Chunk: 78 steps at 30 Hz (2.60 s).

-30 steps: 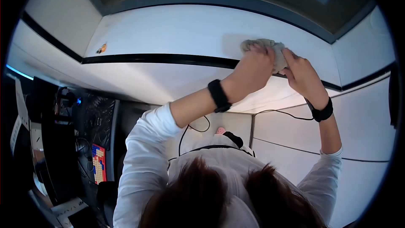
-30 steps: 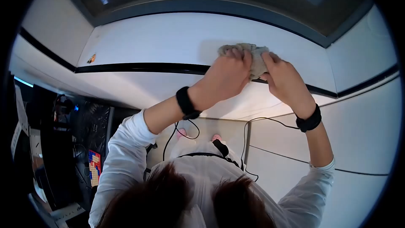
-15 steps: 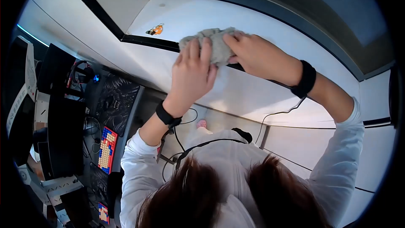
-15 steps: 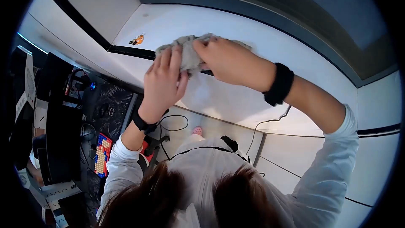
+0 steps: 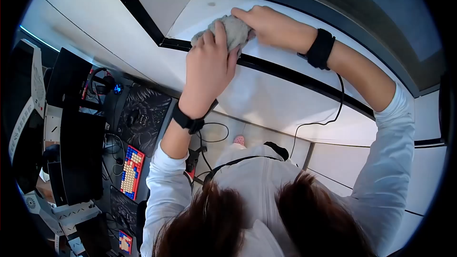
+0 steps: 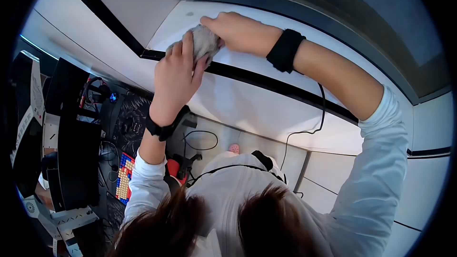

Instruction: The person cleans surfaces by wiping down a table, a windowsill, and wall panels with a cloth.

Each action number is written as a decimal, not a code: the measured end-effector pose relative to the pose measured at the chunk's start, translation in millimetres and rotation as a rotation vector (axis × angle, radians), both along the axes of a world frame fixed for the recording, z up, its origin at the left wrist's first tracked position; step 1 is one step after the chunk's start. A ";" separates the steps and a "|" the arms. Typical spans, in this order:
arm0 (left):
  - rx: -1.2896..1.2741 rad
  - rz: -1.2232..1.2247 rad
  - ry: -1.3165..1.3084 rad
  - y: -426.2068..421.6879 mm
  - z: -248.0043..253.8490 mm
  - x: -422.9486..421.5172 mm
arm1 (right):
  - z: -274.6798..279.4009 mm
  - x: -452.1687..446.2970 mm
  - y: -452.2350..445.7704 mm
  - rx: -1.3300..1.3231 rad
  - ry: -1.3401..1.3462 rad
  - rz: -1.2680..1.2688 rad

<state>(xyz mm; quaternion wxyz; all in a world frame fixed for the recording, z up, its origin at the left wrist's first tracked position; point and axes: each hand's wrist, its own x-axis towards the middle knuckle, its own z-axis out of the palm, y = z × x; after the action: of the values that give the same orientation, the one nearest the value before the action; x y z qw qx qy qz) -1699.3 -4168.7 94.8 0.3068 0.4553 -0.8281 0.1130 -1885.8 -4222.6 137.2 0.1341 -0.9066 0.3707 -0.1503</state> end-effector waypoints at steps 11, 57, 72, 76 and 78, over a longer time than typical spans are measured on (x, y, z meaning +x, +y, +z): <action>-0.176 0.085 -0.213 -62.2 -8.5 -32.2 | -17.1 -17.2 -74.0 -0.137 -0.020 -0.129; 0.048 -0.213 0.000 49.3 0.5 -20.0 | -5.7 -24.9 116.7 -0.287 0.086 -0.356; -0.197 -0.188 -0.151 124.8 -28.8 -155.0 | -49.5 -122.1 238.2 -0.532 0.215 -0.807; -0.289 -0.173 -0.256 148.1 -31.3 -208.3 | -53.5 -170.1 271.0 -0.544 0.148 -0.872; -0.374 -0.163 -0.315 160.7 -31.5 -236.8 | -55.1 -195.7 288.8 -0.558 0.119 -0.906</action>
<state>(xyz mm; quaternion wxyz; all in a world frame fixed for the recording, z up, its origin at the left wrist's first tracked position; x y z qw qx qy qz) -1936.1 -4008.0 63.3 0.2610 0.2995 -0.8643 0.3085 -2081.4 -3933.8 82.2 -0.2118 -0.6638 0.6780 -0.2342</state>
